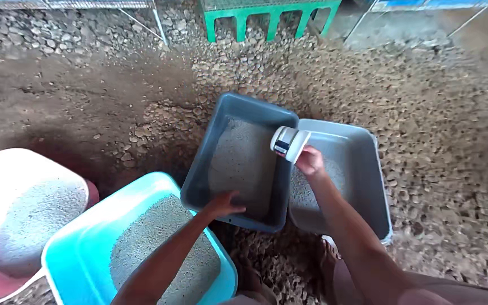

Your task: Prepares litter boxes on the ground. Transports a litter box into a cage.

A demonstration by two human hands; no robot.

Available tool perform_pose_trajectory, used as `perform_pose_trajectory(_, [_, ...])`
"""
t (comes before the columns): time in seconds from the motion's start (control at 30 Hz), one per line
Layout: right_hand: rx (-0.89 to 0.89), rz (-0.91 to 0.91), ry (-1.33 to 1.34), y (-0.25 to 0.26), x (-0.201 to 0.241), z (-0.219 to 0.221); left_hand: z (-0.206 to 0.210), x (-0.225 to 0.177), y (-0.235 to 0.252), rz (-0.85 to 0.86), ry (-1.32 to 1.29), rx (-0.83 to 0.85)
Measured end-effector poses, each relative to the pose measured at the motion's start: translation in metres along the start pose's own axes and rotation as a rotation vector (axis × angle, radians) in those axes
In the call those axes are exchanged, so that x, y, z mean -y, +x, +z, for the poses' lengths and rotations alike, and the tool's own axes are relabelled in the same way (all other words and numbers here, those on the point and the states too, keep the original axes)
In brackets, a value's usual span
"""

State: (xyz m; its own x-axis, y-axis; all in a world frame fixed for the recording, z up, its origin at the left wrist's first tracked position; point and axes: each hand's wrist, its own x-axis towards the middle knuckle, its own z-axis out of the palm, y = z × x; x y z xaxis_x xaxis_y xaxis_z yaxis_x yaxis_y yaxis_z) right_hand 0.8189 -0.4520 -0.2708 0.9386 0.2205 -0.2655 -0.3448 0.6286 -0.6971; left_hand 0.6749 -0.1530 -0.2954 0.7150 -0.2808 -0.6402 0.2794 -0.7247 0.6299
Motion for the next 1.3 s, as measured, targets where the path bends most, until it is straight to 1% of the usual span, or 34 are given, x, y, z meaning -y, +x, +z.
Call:
perform_pose_trajectory(0.07, [-0.033,0.11,-0.224,0.008,-0.02,0.023,-0.005,0.002,0.011,-0.141,-0.189,-0.156])
perform_pose_trajectory(0.13, [-0.058,0.151,-0.691,0.027,-0.037,0.033,-0.008,0.01,0.025,-0.268,-0.296,-0.238])
perform_pose_trajectory(0.2, [-0.077,0.089,-1.182,0.055,-0.045,0.035,-0.007,0.017,0.032,-0.368,-0.377,-0.239])
perform_pose_trajectory(0.27, [-0.097,-0.025,-1.589,0.078,-0.043,0.037,-0.004,0.02,0.036,-0.423,-0.334,-0.189])
perform_pose_trajectory(0.3, [-0.087,-0.054,-1.748,0.089,-0.046,0.035,-0.002,0.02,0.038,-0.44,-0.263,-0.148])
perform_pose_trajectory(0.33, [-0.066,-0.044,-1.876,0.096,-0.051,0.034,-0.001,0.018,0.04,-0.453,-0.183,-0.107])
perform_pose_trajectory(0.4, [-0.001,0.109,-2.065,0.106,-0.065,0.033,0.0,0.012,0.044,-0.479,-0.056,-0.054])
perform_pose_trajectory(0.43, [0.012,0.2,-2.111,0.11,-0.07,0.033,0.001,0.009,0.045,-0.489,-0.012,-0.039])
perform_pose_trajectory(0.5, [0.071,0.374,-2.137,0.119,-0.07,0.036,0.001,0.005,0.045,-0.491,0.033,-0.036])
perform_pose_trajectory(0.53, [0.149,0.434,-2.143,0.125,-0.066,0.034,0.0,0.004,0.044,-0.482,0.044,-0.046])
perform_pose_trajectory(0.6, [0.375,0.505,-2.166,0.136,-0.059,0.023,0.001,0.005,0.042,-0.475,0.063,-0.056])
perform_pose_trajectory(0.63, [0.456,0.524,-2.147,0.138,-0.055,0.019,0.002,0.005,0.042,-0.478,0.069,-0.051])
perform_pose_trajectory(0.67, [0.479,0.526,-2.104,0.137,-0.052,0.016,0.002,0.005,0.043,-0.483,0.078,-0.045])
perform_pose_trajectory(0.7, [0.443,0.503,-2.058,0.136,-0.049,0.014,0.002,0.004,0.044,-0.491,0.091,-0.038])
perform_pose_trajectory(0.73, [0.348,0.453,-2.026,0.134,-0.047,0.014,0.003,0.002,0.046,-0.503,0.1,-0.033])
perform_pose_trajectory(0.8, [0.069,0.31,-1.983,0.127,-0.044,0.018,0.004,0.001,0.05,-0.53,0.111,-0.037])
perform_pose_trajectory(0.83, [-0.036,0.238,-1.962,0.123,-0.047,0.018,0.005,0.001,0.051,-0.545,0.115,-0.033])
perform_pose_trajectory(0.9, [-0.122,0.139,-1.912,0.108,-0.07,0.004,0.01,0.005,0.055,-0.571,0.123,-0.013])
perform_pose_trajectory(0.93, [-0.135,0.127,-1.877,0.098,-0.085,-0.001,0.01,0.007,0.057,-0.579,0.123,-0.007])
perform_pose_trajectory(0.97, [-0.132,0.152,-1.839,0.086,-0.096,0.001,0.009,0.007,0.059,-0.58,0.116,-0.004])
perform_pose_trajectory(1.07, [-0.05,0.322,-1.747,0.045,-0.118,0.027,0.01,0.01,0.061,-0.563,0.078,0.009])
perform_pose_trajectory(1.17, [-0.026,0.385,-1.662,0.01,-0.146,0.038,0.01,0.011,0.063,-0.548,0.116,0.07])
perform_pose_trajectory(1.3, [0.056,0.404,-1.534,-0.03,-0.181,0.051,0.006,0.013,0.057,-0.402,0.171,0.121])
